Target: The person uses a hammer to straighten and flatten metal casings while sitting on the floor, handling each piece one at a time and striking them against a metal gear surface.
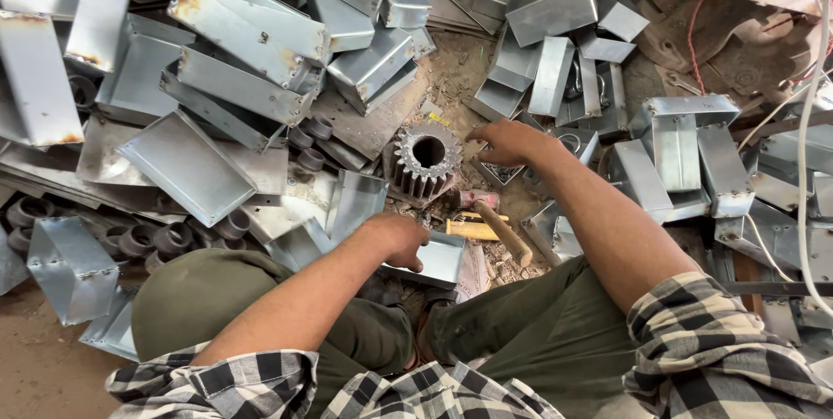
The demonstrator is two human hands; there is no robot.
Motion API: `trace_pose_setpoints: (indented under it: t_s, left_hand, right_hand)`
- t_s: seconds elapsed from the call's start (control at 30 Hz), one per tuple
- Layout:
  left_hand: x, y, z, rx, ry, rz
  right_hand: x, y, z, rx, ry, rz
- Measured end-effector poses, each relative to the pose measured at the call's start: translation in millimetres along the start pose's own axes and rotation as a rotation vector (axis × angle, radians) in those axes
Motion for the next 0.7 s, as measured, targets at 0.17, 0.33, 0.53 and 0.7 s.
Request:
trace_pose_setpoints:
  t_s: [0.17,0.33,0.53,0.7]
  left_hand:
    - [0,1,0,0.004,-0.015,0.022]
    - [-2,-1,-2,-0.011,-0.026,0.047]
    - [-6,-5,2,-0.023,-0.04,0.035]
    - [-10,-7,3,-0.043,-0.06,0.045]
  right_hand:
    - [1,1,1,0.022,0.014,0.024]
    - [-3,-2,-3,0.016,0.014,0.003]
    - [-4,-5,2,0.019,0.022,0.009]
    - [-6,-5,2,0.028,0.034,0.015]
Point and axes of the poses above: each hand's wrist, its own x-axis towards the middle knuckle, its own y-axis out of the palm, z = x × y, the point moved 6 cm from there along x, towards the middle knuckle, and after that the axes turned 9 degrees about x, right-handed, at the moved point
